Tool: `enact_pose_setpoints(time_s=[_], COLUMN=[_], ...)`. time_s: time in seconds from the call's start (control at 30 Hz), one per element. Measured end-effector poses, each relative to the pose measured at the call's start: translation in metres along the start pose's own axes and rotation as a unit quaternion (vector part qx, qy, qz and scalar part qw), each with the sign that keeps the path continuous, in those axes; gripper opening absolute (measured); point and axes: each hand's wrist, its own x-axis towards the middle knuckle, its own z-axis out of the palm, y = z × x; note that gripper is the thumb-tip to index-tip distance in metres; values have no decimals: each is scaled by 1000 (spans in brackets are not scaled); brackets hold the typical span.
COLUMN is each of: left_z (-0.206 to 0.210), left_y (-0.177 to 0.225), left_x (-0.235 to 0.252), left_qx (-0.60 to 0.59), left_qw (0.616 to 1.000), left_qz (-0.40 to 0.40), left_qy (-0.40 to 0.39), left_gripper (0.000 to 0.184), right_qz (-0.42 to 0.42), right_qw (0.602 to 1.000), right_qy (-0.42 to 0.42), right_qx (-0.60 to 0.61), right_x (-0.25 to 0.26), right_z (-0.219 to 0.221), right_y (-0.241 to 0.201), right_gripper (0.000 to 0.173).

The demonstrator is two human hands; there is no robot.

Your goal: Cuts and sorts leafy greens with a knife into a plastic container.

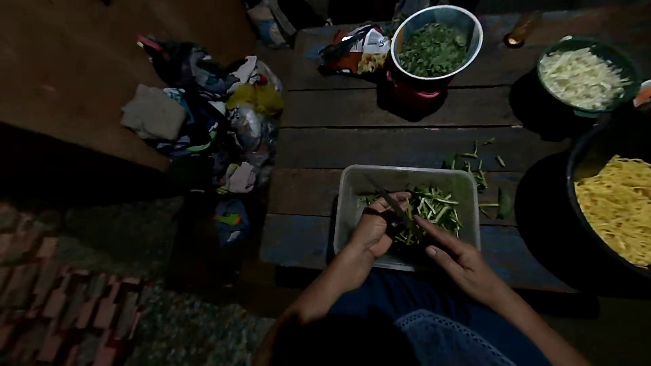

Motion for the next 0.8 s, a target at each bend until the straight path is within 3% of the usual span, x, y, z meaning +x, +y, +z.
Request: enact_pose_setpoints(time_s=[0.8], left_z=[-2], left_y=[-7], left_x=[3], left_qx=[-2], left_qw=[1000], left_qz=[11], left_qy=[0], left_gripper=[9], right_qz=[0], right_qw=[1000], right_qy=[-7], right_qx=[16], right_x=[1], right_z=[-4], right_y=[3], right_gripper=[48])
